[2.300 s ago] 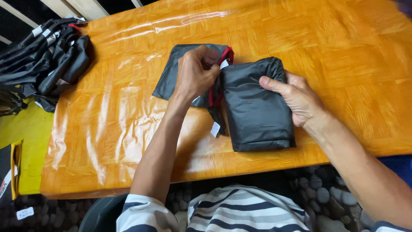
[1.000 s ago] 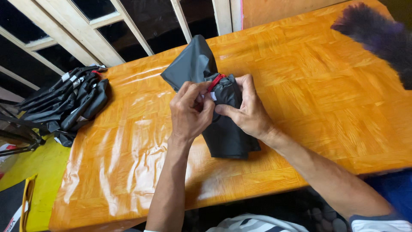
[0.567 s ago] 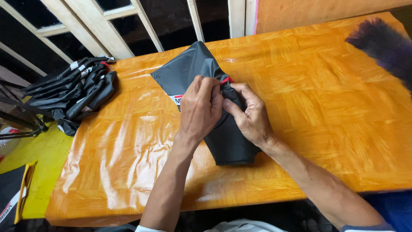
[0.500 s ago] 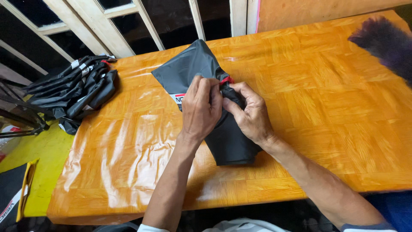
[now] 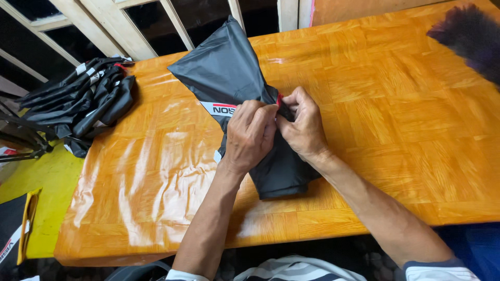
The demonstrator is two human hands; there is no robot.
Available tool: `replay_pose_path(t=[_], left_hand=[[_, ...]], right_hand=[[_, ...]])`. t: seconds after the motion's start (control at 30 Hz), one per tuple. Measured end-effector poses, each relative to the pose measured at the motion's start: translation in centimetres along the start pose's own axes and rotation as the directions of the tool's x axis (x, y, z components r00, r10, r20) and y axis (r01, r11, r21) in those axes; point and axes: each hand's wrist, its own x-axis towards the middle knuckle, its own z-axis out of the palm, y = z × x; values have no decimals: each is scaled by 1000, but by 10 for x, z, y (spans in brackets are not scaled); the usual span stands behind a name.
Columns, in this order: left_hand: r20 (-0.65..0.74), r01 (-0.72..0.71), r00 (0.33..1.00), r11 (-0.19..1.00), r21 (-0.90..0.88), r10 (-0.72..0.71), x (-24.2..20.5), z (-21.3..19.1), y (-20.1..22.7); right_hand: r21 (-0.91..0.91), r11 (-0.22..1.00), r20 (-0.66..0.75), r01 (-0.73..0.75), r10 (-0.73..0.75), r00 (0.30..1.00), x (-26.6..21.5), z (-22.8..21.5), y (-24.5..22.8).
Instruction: The person folds a black garment by hand and stuffs it into its own attached red-zippered pocket.
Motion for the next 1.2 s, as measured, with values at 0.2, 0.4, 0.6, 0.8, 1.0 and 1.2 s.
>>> replay_pose_path(t=[0.2,0.4,0.6,0.8,1.0,1.2], left_hand=[[88,-12,996,999,-49,16,2,-9,0],[-282,507,778,826,-246,-561,-16,-12,-10],[139,570,696,424,-703,-705,-31,7,-45],[-1,373,858,625,-686,-514,-35,0,-20],[40,337,872,540,-771,-488,-50,0,3],[181,475,833,507,-720,-523,-75,-5,-1]], right_hand=[[83,996,-48,27,-24,999,-7,4,-27],[186,959,-89,212,-198,976,3,-22,-11],[242,925,-75,292,-282,956,2,-33,3],[421,877,207,233,-343,916,-18,-73,0],[148,938,261,313,-342,903,-38,-86,2],[-39,971,301,236,-214,929,-58,-84,-24]])
